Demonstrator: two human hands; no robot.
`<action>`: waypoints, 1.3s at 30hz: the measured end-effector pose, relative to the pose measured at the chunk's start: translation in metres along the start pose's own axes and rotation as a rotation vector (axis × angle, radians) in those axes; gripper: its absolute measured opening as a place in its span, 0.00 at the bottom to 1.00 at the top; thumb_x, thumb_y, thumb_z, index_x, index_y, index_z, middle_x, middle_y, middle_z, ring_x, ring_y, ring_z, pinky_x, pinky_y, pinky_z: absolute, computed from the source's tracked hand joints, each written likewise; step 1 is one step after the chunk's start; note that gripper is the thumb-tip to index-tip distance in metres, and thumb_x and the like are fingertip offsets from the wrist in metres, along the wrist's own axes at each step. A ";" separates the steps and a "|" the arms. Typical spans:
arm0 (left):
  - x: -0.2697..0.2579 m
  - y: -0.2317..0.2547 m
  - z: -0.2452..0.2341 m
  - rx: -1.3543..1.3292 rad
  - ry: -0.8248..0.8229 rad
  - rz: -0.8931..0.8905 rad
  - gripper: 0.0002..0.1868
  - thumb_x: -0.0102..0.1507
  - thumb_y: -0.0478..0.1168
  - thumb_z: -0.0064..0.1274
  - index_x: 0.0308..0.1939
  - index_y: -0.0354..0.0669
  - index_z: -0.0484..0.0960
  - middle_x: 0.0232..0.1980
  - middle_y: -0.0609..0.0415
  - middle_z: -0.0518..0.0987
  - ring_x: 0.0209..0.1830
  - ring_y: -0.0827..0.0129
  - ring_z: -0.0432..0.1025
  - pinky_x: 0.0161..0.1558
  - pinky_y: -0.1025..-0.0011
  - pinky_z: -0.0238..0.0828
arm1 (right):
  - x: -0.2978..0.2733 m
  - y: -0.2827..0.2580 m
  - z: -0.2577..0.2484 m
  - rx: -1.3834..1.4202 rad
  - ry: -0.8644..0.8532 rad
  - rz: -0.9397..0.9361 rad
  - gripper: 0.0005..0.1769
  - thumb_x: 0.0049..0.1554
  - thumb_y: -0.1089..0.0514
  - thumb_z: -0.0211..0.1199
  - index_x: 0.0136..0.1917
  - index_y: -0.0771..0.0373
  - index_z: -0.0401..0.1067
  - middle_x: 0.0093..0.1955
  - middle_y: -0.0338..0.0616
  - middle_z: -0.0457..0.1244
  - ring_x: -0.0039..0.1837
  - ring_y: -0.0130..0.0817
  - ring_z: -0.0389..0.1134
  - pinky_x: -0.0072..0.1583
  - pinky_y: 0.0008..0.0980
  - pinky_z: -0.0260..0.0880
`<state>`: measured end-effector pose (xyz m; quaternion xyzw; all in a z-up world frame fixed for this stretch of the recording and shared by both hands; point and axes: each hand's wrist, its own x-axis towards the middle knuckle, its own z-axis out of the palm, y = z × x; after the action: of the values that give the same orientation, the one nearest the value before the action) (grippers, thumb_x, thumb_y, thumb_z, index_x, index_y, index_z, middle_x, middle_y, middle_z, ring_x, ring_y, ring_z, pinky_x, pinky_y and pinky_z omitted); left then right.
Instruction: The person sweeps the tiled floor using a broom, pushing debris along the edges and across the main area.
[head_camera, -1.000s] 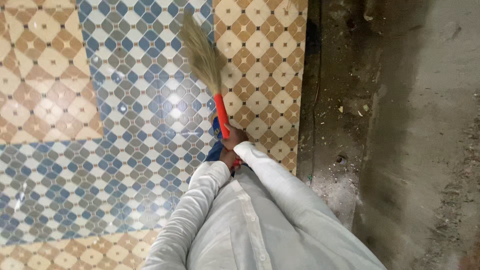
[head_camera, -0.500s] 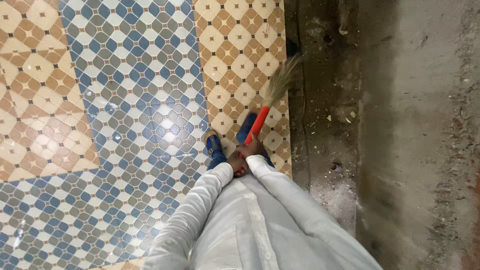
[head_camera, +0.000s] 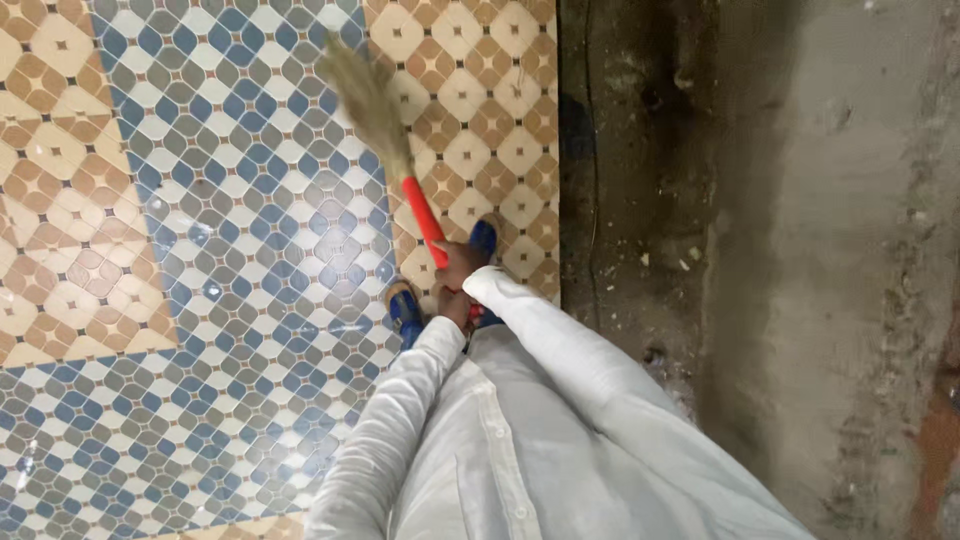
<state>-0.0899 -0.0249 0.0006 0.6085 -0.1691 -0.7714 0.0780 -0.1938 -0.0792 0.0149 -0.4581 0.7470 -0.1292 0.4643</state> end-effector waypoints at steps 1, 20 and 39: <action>0.002 0.004 0.013 -0.077 0.015 -0.051 0.05 0.63 0.35 0.46 0.40 0.39 0.77 0.27 0.52 0.78 0.17 0.70 0.70 0.14 0.70 0.58 | 0.004 0.005 -0.011 -0.010 -0.021 -0.065 0.39 0.44 0.53 0.67 0.70 0.56 0.68 0.55 0.57 0.70 0.54 0.51 0.73 0.56 0.45 0.74; 0.060 0.045 0.116 0.538 -0.331 -0.214 0.02 0.56 0.26 0.52 0.31 0.31 0.79 0.23 0.42 0.77 0.15 0.58 0.70 0.14 0.61 0.67 | 0.005 0.105 -0.100 0.001 0.272 0.502 0.34 0.44 0.46 0.69 0.63 0.54 0.69 0.48 0.59 0.70 0.52 0.60 0.72 0.56 0.52 0.73; 0.053 0.124 0.136 0.088 -0.036 -0.019 0.09 0.61 0.41 0.58 0.39 0.42 0.76 0.22 0.49 0.75 0.14 0.65 0.69 0.14 0.65 0.62 | 0.110 0.033 -0.141 -0.258 -0.124 -0.057 0.34 0.43 0.52 0.68 0.65 0.49 0.71 0.48 0.56 0.70 0.51 0.57 0.73 0.55 0.52 0.73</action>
<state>-0.2445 -0.1354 0.0242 0.5989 -0.1984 -0.7748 0.0408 -0.3426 -0.1823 0.0069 -0.5420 0.7140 -0.0164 0.4429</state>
